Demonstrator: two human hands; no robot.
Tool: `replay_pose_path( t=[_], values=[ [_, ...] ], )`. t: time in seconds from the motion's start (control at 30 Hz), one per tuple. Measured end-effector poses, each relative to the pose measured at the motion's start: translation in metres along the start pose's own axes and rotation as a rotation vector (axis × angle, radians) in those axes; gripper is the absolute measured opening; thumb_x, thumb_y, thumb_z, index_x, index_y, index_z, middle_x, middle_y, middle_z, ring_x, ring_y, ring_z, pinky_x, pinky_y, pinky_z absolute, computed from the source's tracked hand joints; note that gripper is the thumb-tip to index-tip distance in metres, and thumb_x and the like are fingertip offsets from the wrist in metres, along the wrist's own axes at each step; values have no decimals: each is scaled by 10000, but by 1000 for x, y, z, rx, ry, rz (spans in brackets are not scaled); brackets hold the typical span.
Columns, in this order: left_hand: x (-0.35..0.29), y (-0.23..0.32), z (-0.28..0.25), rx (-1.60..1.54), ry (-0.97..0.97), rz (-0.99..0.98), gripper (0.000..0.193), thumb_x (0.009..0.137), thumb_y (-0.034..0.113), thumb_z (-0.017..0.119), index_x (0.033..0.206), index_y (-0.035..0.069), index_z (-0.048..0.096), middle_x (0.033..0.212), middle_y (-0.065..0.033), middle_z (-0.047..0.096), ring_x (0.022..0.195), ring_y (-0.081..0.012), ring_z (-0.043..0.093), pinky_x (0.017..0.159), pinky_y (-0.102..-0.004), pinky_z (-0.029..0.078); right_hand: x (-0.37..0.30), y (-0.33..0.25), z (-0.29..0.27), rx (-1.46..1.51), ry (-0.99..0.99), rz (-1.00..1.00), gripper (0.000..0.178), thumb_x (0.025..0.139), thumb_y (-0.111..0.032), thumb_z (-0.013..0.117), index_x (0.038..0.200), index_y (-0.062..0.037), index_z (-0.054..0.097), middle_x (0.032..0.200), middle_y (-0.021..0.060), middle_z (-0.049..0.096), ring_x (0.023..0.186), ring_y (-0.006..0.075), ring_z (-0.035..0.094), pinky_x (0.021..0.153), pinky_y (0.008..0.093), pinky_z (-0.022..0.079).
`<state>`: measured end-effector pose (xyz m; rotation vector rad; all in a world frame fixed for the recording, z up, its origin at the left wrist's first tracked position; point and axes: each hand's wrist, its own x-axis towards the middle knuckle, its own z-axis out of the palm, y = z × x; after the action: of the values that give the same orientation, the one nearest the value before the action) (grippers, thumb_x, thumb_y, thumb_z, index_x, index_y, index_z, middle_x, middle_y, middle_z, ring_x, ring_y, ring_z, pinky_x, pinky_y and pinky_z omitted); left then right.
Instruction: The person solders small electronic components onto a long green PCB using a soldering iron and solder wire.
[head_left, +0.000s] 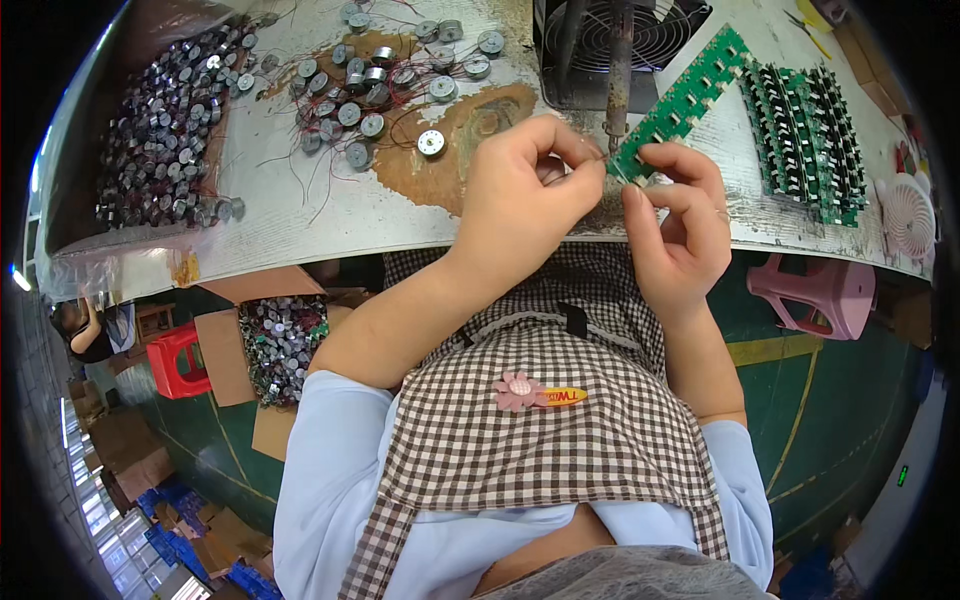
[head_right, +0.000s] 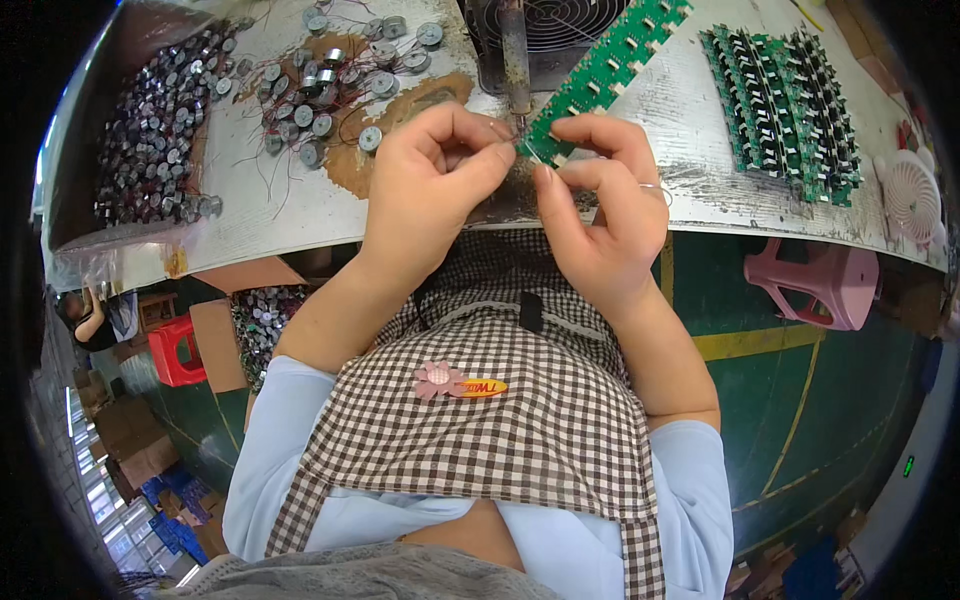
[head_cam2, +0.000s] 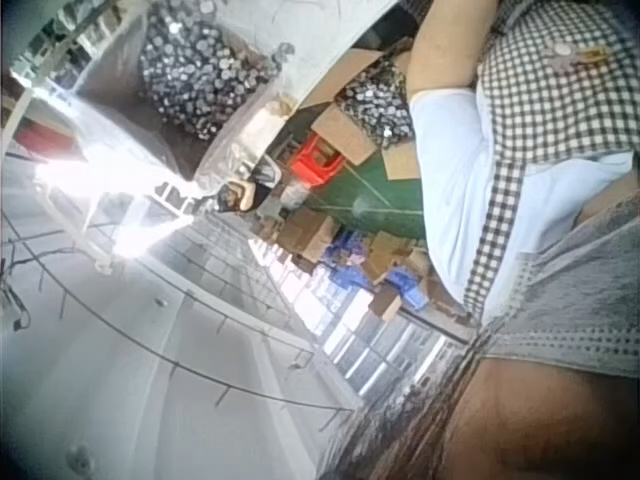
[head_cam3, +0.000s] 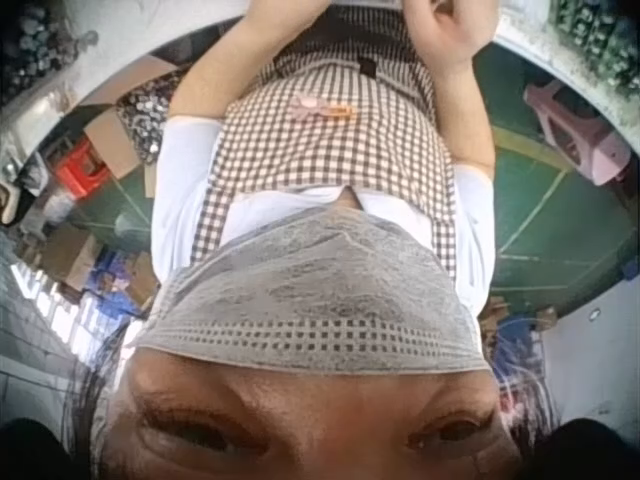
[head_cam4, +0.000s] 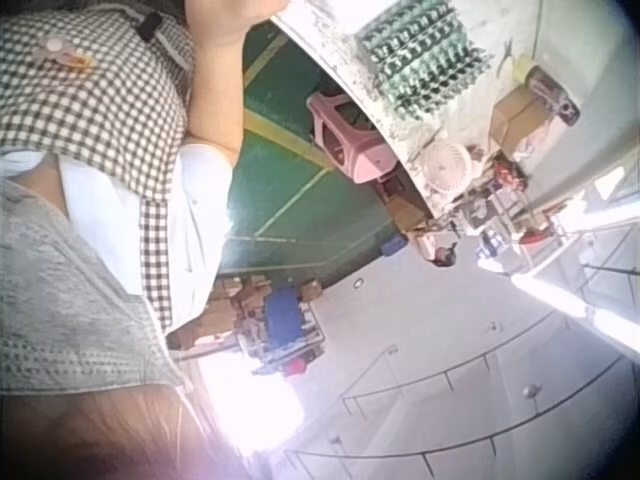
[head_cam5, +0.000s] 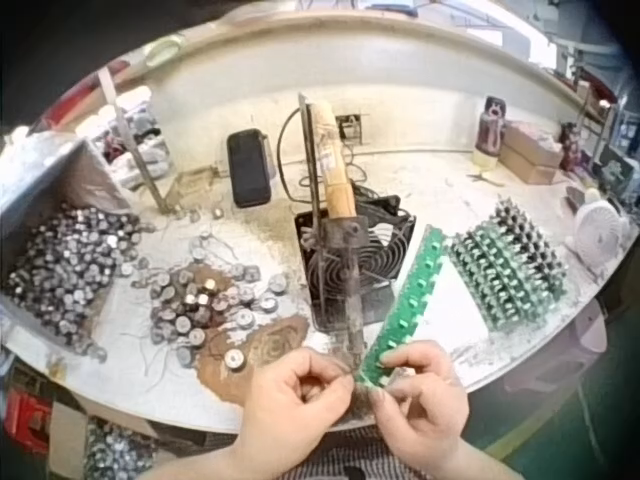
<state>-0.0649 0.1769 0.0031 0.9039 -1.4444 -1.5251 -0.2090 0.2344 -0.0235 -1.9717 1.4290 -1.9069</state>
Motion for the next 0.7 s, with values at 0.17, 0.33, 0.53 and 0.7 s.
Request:
replay_pose_path(
  t=[0.17,0.33,0.53,0.7],
  values=[
    [-5,-1,-1,66,-5,34,75,758,30,652,789,-30,619,720,-14,619,588,-20,504,504,-185,395,-8,-3,0,55,-15,46,128,746,54,681,778,26,560,1013,196,604,860,249,594,766,316,488],
    [-1,0,-7,81,-69,23,80,745,40,653,774,-25,618,716,-13,618,593,-25,503,518,-189,401,-9,-4,-2,99,-16,68,112,770,44,659,806,35,553,1022,201,601,865,240,591,760,313,485],
    [1,5,-12,160,-158,-55,102,786,37,660,848,-20,602,829,-26,625,716,-46,542,629,-183,440,-9,-3,0,60,-1,57,106,775,56,651,812,33,554,994,199,612,833,239,597,730,300,487],
    [4,4,-11,176,-144,-69,98,777,46,657,820,-14,594,815,-23,623,718,-55,551,633,-194,449,-7,-2,3,34,10,62,111,766,58,663,808,29,564,972,186,620,817,237,602,716,294,491]
  ],
)
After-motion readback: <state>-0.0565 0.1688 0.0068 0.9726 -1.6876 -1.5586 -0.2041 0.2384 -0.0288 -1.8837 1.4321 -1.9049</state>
